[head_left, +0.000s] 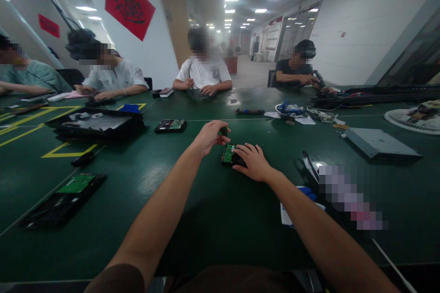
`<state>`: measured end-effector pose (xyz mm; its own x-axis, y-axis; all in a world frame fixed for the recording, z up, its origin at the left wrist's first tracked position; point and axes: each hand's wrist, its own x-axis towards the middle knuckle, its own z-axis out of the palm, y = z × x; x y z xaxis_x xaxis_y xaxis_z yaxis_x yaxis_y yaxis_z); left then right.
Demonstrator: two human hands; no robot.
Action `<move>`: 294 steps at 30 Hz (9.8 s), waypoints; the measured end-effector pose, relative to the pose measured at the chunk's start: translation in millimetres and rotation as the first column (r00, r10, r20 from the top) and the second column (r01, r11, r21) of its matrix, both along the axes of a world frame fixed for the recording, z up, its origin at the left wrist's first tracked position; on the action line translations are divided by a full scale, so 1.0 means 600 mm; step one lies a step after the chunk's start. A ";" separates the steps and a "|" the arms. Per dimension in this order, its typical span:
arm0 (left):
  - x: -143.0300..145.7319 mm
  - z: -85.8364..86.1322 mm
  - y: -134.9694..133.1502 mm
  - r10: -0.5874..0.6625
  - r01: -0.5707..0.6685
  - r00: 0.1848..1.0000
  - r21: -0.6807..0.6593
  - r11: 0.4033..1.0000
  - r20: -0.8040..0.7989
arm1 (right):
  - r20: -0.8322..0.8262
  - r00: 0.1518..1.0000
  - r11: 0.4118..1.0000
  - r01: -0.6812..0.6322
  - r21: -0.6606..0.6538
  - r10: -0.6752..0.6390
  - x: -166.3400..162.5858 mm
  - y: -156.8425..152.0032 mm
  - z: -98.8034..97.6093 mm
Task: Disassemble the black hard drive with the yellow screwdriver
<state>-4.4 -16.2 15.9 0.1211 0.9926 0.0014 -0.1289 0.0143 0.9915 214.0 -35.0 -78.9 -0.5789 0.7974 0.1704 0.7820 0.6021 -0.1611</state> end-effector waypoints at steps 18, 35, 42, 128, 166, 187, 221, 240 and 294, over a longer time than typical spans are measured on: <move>-0.001 -0.008 0.007 -0.077 0.078 0.994 -0.015 0.997 0.079 | -0.005 1.000 1.000 -0.005 0.028 0.005 0.001 0.002 -0.005; 0.004 0.001 -0.003 -0.045 0.045 0.999 0.002 0.999 0.008 | -0.001 1.000 1.000 0.000 0.011 0.000 -0.001 0.003 -0.003; 0.004 0.011 -0.010 0.013 -0.009 0.997 0.043 0.999 -0.080 | 0.007 1.000 1.000 -0.005 0.012 0.004 0.000 0.002 -0.003; -0.005 0.023 -0.008 0.085 -0.091 0.994 0.078 0.993 0.072 | -0.198 0.740 0.757 0.654 -0.009 -0.642 0.097 0.096 -0.039; -0.015 0.027 -0.006 0.122 -0.126 0.992 0.091 0.988 0.045 | -0.350 0.862 0.871 0.450 0.197 -0.366 0.062 0.077 -0.007; -0.022 0.028 -0.007 0.120 -0.126 0.991 0.105 0.986 0.063 | -0.199 0.974 0.989 -0.082 0.127 0.106 -0.079 -0.008 0.014; -0.024 0.026 -0.005 0.120 -0.125 0.992 0.109 0.986 0.049 | -0.133 0.977 0.986 0.168 0.015 -0.165 -0.014 0.009 0.013; -0.025 0.026 -0.001 0.119 -0.124 0.991 0.096 0.988 0.056 | -0.020 0.876 0.875 0.483 0.026 -0.482 -0.022 -0.007 0.017; 0.005 -0.019 0.016 0.112 -0.122 0.990 0.134 0.983 0.081 | -0.318 0.900 0.954 0.284 -0.092 -0.298 0.008 0.048 -0.034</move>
